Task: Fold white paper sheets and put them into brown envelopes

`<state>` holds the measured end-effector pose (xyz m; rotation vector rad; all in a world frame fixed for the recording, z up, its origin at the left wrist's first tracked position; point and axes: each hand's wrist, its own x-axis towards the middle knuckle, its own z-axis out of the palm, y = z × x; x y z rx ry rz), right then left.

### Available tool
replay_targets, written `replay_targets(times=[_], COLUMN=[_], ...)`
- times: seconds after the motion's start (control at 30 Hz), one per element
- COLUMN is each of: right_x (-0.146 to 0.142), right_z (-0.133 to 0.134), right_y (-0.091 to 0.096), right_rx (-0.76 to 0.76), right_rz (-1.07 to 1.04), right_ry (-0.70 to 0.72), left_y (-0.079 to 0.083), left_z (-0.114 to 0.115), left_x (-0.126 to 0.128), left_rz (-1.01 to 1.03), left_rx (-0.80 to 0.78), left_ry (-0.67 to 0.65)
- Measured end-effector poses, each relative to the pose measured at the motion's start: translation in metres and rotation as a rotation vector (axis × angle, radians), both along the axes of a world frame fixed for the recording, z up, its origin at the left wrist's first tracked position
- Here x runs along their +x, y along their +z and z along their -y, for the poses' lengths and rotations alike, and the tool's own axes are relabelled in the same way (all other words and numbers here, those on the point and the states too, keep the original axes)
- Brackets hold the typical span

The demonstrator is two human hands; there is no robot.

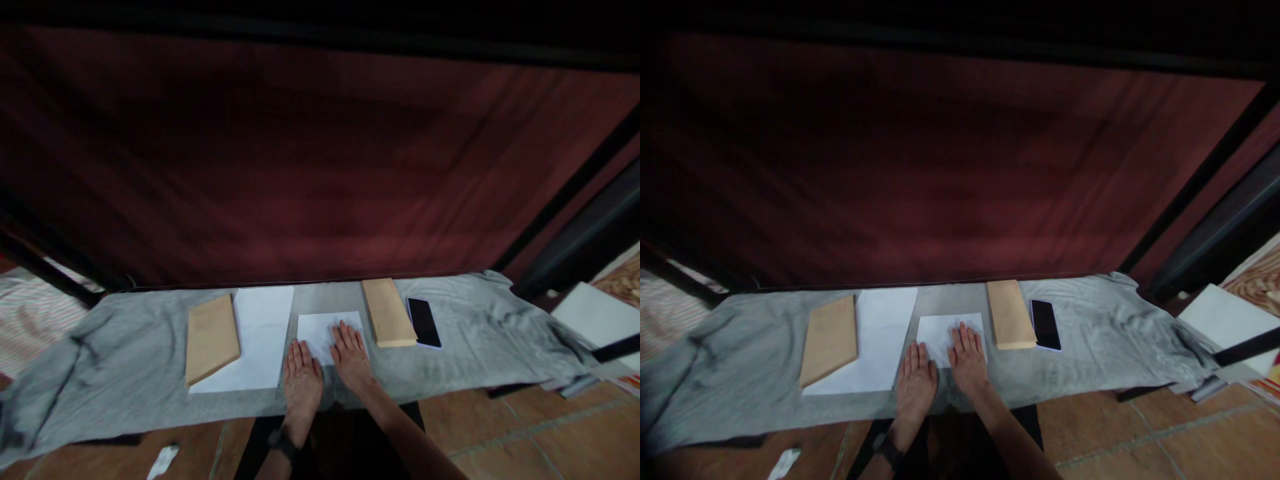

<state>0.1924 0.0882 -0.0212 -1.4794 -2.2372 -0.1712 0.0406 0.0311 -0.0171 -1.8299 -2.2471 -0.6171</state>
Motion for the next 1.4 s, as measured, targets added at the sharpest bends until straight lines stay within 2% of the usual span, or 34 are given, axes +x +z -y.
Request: replay_targets(times=[0.17, 0.43, 0.63, 0.9, 1.03, 1.3, 1.4], right_x=[0.011, 0.011, 0.013, 0.014, 0.022, 0.054, 0.055], right_z=[0.030, 0.030, 0.032, 0.030, 0.038, 0.069, 0.074], right_y=[0.001, 0.008, 0.008, 0.000, -0.002, -0.007, -0.002], right_rx=[-0.010, -0.031, 0.010, 0.031, 0.051, 0.047, 0.011], right_rz=[0.028, -0.011, -0.025, -0.052, -0.057, -0.047, -0.088], right_ry=[-0.045, -0.048, -0.045, -0.050, -0.093, -0.128, -0.161], left_y=[0.005, 0.042, 0.059, 0.059, 0.062, 0.069, 0.069], left_z=[0.003, -0.002, -0.007, -0.012, -0.010, -0.009, -0.012], left_x=[-0.007, -0.014, -0.016, -0.019, -0.019, -0.021, -0.026], left_rz=[0.092, 0.171, 0.197, 0.426, 0.502, 0.787, 0.914], left_rx=[-0.058, -0.171, -0.231, -0.337, -0.351, -0.222, -0.152], left_ry=[-0.013, 0.032, 0.051, 0.108, 0.119, 0.148, 0.122])
